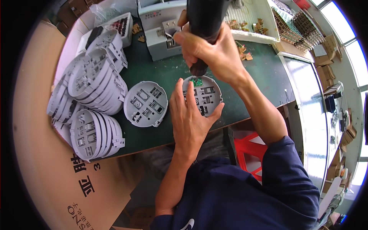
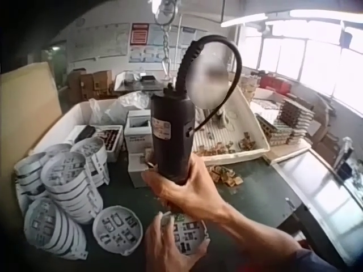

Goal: Assembling small electronic components into plastic housings using a suspended electric screwdriver.

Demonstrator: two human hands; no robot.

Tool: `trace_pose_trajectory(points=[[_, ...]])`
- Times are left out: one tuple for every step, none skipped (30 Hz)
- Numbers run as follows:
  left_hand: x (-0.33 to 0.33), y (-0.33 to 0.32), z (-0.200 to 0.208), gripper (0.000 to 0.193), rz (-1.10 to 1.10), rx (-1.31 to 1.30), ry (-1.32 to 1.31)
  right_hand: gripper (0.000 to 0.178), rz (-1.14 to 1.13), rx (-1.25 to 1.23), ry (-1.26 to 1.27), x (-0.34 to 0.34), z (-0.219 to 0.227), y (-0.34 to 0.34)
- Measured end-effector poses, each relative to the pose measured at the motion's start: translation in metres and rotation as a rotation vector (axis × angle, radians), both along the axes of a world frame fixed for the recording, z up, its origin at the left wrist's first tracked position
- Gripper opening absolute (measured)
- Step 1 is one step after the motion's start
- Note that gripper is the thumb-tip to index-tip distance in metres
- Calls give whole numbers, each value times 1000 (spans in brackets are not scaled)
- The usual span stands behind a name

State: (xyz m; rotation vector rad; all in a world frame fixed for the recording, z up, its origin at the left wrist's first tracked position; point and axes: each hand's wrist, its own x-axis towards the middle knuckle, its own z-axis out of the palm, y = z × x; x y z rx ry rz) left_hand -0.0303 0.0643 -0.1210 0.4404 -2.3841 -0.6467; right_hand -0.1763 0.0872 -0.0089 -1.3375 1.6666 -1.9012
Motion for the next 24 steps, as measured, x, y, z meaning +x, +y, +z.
trace_pose_trajectory(points=[[1,0,0,91,-6,3,-4,34,0,-14,10,-1,1,1],[3,-1,-1,92,-9,3,-11,40,23,-7,14,-1,3,0],[3,-1,-1,92,-8,-14,-5,47,45,-1,19,-1,3,0],[3,-1,-2,93,-1,2,18,61,54,13,55,-5,2,-2],[4,0,-1,94,-1,21,42,61,49,-2,62,-4,8,-1],[4,1,0,94,-7,6,47,62,60,20,54,-3,14,1],[5,2,1,95,-5,20,44,63,69,43,45,-2,19,3],[6,2,2,97,1,36,40,63,64,30,48,-3,20,4],[6,2,3,97,-6,24,42,67,24,58,99,-6,18,6],[7,3,4,99,-38,30,118,71,-18,88,149,-8,15,9],[9,2,4,100,-63,39,191,75,-39,130,209,-7,9,15],[10,1,6,100,-72,35,191,79,-66,177,269,-3,4,28],[11,0,8,102,-84,18,268,89,-186,374,376,8,-1,47],[12,0,11,104,-98,2,347,86,-113,473,241,13,-8,59],[9,2,15,108,-101,-8,392,84,-50,573,106,14,-16,74],[6,4,21,108,-120,-3,398,72,-62,469,390,11,-31,89],[6,3,26,112,-174,27,351,65,8,489,175,13,-30,102],[7,1,33,116,-222,59,304,59,81,505,-39,12,-27,115],[18,-3,45,115,-202,-28,200,52,-101,508,143,6,-23,137],[27,-12,58,111,-169,-122,88,49,-330,452,368,-10,-25,166],[39,-26,72,107,-133,-214,-25,50,-537,531,2,-22,-24,202],[44,-38,78,98,-75,-217,-132,50,-823,496,38,-39,-24,242],[49,-52,81,93,-19,-270,-244,55,-1005,544,284,-69,-36,302],[57,-68,80,92,-12,-279,-324,55,-1292,786,700,-80,-41,342]])
